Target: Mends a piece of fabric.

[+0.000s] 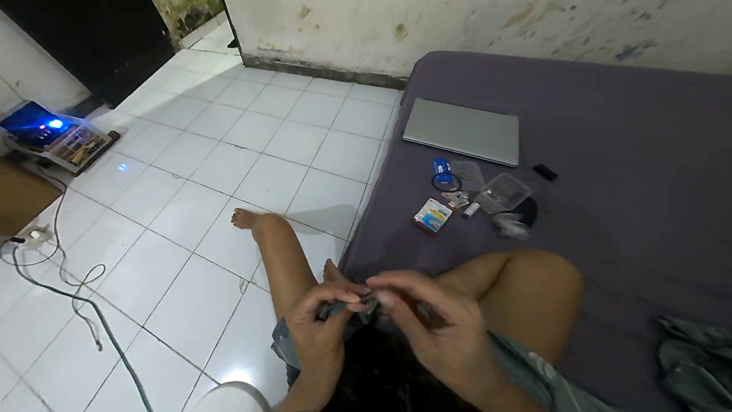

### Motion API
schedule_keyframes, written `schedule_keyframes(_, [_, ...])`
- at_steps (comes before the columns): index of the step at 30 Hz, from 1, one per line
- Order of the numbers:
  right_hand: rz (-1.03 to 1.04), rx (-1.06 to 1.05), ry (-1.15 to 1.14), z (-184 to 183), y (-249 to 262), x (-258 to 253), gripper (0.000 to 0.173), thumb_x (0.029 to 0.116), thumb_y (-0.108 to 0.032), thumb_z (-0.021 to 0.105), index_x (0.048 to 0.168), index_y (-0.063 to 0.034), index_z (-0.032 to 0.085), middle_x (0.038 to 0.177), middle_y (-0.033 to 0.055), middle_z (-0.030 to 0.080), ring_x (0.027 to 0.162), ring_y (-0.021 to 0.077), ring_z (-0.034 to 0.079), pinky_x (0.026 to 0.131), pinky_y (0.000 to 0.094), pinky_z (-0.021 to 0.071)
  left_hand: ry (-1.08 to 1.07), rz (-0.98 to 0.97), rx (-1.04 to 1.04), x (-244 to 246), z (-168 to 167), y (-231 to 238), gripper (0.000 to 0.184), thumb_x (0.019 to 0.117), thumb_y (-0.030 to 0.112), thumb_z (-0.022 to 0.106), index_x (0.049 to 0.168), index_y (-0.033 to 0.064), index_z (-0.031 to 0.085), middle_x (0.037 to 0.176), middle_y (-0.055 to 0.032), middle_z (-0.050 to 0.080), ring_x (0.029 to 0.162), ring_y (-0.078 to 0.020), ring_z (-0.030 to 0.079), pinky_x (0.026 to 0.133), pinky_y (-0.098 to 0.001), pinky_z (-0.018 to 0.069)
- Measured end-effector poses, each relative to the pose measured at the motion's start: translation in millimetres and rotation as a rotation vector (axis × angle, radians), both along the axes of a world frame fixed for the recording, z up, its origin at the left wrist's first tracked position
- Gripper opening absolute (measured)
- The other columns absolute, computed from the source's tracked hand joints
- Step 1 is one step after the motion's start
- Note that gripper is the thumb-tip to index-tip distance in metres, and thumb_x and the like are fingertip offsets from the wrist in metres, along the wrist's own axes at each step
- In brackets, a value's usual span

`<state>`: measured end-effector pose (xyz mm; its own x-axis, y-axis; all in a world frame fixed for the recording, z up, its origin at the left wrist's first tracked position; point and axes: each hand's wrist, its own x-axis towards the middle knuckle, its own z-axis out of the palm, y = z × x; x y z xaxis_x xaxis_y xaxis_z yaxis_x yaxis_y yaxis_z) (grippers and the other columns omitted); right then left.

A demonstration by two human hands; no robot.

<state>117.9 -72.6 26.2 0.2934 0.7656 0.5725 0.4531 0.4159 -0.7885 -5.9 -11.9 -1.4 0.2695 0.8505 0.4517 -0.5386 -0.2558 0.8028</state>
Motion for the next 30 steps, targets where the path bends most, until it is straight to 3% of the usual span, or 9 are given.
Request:
schedule_keyframes(3, [0.042,-0.017,0.002,3.0,7.1,13.4,0.024,0.1002,-0.026,0.064,0.101,-0.0055,0.077,0.088,0.0004,0.059,0.075,-0.0108,0.050,0.064,0.0016,0.0401,0.033,-0.027,-0.015,-3.1,1.4,1.7,0.011,0.0954,0.023,0.068,0.101,0.0239,0.078,0.095,0.0156,0.076,0.089,0.0072,0.070,0.082,-0.0126,0.0563])
schedule_keyframes(5, [0.219,-0.069,0.136,0.8,13.2,21.7,0.020,0.0981,-0.026,0.068,0.099,-0.0080,0.077,0.100,-0.0021,0.063,0.081,-0.0119,0.053,0.069,0.0026,0.0447,0.065,-0.036,-0.029,-4.3,1.9,1.5,0.010,0.0950,0.024,0.069,0.099,0.0233,0.078,0.093,0.0179,0.075,0.087,0.0099,0.067,0.080,-0.0106,0.0548])
schedule_keyframes(9, [0.343,-0.132,0.327,-1.6,20.6,27.6,0.020,0.1016,-0.027,0.062,0.096,-0.0117,0.074,0.112,-0.0101,0.067,0.088,-0.0119,0.058,0.073,0.0059,0.0493,0.083,-0.073,-0.074,-7.6,2.7,3.8,0.012,0.0954,0.026,0.069,0.099,0.0221,0.079,0.094,0.0126,0.077,0.089,0.0042,0.071,0.082,-0.0153,0.0579])
schedule_keyframes(17, [0.406,-0.184,0.288,-4.5,19.2,26.6,0.018,0.0947,-0.025,0.071,0.093,-0.0084,0.074,0.101,-0.0076,0.066,0.081,-0.0129,0.054,0.067,0.0037,0.0452,0.106,-0.069,-0.092,-9.5,2.1,4.5,0.009,0.0933,0.021,0.071,0.096,0.0211,0.079,0.093,0.0173,0.075,0.087,0.0096,0.067,0.079,-0.0108,0.0552])
schedule_keyframes(21, [0.449,-0.194,0.414,-5.3,20.6,25.5,0.018,0.1016,-0.028,0.061,0.098,-0.0135,0.071,0.108,-0.0116,0.068,0.087,-0.0110,0.058,0.072,0.0073,0.0484,0.113,-0.078,-0.088,-9.8,2.0,4.9,0.009,0.0938,0.023,0.070,0.097,0.0213,0.079,0.093,0.0166,0.075,0.087,0.0089,0.068,0.079,-0.0117,0.0558])
schedule_keyframes(23, [0.452,-0.188,0.557,-6.5,21.1,24.0,0.019,0.1051,-0.032,0.055,0.103,-0.0189,0.069,0.110,-0.0129,0.069,0.079,-0.0111,0.058,0.066,0.0081,0.0472,0.111,-0.067,-0.080,-10.1,2.2,5.5,0.010,0.0945,0.025,0.070,0.098,0.0223,0.079,0.094,0.0144,0.076,0.089,0.0054,0.070,0.082,-0.0146,0.0576])
schedule_keyframes(26, [0.481,-0.206,0.819,-4.1,17.6,33.5,0.017,0.1068,-0.034,0.051,0.106,-0.0232,0.064,0.101,-0.0127,0.073,0.065,-0.0098,0.059,0.055,0.0074,0.0472,0.074,-0.093,-0.062,-12.9,1.1,10.0,0.013,0.0974,0.027,0.066,0.100,0.0198,0.077,0.100,0.0072,0.077,0.097,-0.0033,0.073,0.089,-0.0206,0.0587])
schedule_keyframes(28, [0.485,-0.235,0.951,-5.1,12.4,49.3,0.014,0.1060,-0.033,0.053,0.105,-0.0251,0.064,0.076,-0.0166,0.065,0.055,-0.0092,0.055,0.049,0.0072,0.0447,0.063,-0.077,-0.070,-15.7,1.1,12.4,0.013,0.0974,0.027,0.067,0.100,0.0200,0.077,0.098,0.0060,0.078,0.095,-0.0048,0.074,0.087,-0.0220,0.0602])
schedule_keyframes(30, [0.458,-0.245,0.984,-10.8,5.8,71.3,0.010,0.1047,-0.033,0.055,0.103,-0.0266,0.063,0.066,-0.0196,0.055,0.050,-0.0109,0.047,0.045,0.0063,0.0388,0.067,-0.045,-0.092,-18.4,2.7,13.1,0.012,0.0967,0.027,0.067,0.099,0.0213,0.077,0.095,0.0074,0.078,0.090,-0.0031,0.074,0.083,-0.0212,0.0608])
